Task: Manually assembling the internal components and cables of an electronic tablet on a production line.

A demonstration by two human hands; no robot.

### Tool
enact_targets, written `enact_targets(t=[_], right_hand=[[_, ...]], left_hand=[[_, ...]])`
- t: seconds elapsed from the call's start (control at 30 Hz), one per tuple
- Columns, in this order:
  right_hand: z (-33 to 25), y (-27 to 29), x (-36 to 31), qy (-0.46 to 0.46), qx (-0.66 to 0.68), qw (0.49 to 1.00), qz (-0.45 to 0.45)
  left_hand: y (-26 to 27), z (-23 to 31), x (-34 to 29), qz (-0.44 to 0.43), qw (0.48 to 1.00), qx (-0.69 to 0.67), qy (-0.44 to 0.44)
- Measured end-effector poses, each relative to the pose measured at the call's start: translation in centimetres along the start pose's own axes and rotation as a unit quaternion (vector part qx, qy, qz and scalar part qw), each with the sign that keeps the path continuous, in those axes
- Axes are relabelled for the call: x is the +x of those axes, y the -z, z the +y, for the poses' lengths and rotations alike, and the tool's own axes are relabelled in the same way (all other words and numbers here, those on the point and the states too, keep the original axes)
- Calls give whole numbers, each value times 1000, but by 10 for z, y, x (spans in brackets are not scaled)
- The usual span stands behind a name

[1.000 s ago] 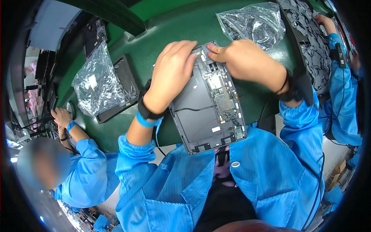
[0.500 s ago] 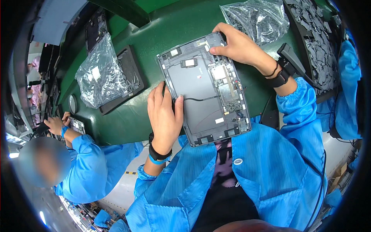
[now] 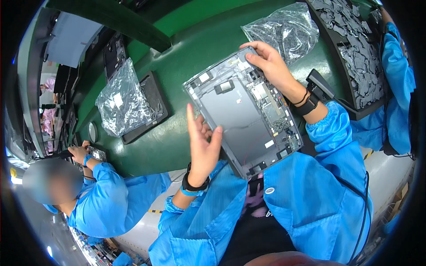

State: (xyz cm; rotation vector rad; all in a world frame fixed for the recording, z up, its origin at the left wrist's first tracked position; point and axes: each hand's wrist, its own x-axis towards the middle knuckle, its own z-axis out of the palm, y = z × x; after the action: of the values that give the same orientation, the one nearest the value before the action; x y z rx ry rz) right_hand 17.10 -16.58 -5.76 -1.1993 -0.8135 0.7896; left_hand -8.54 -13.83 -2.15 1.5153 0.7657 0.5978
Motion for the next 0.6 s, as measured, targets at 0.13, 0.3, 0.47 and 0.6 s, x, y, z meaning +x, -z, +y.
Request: enact_targets(t=[0.13,0.3,0.47,0.6], right_hand=[[-7,-3,-2,-44,63,997,23],[-15,7,2,-78,143,983,82],[-43,-4,-11,-143,118,982,19],[-34,-4,-11,-135,229,964,1]], left_hand=[[3,14,21,-15,990,-127,51],[5,24,52,18,988,-143,63],[29,30,108,10,980,-195,40],[30,43,139,-40,970,-231,60]])
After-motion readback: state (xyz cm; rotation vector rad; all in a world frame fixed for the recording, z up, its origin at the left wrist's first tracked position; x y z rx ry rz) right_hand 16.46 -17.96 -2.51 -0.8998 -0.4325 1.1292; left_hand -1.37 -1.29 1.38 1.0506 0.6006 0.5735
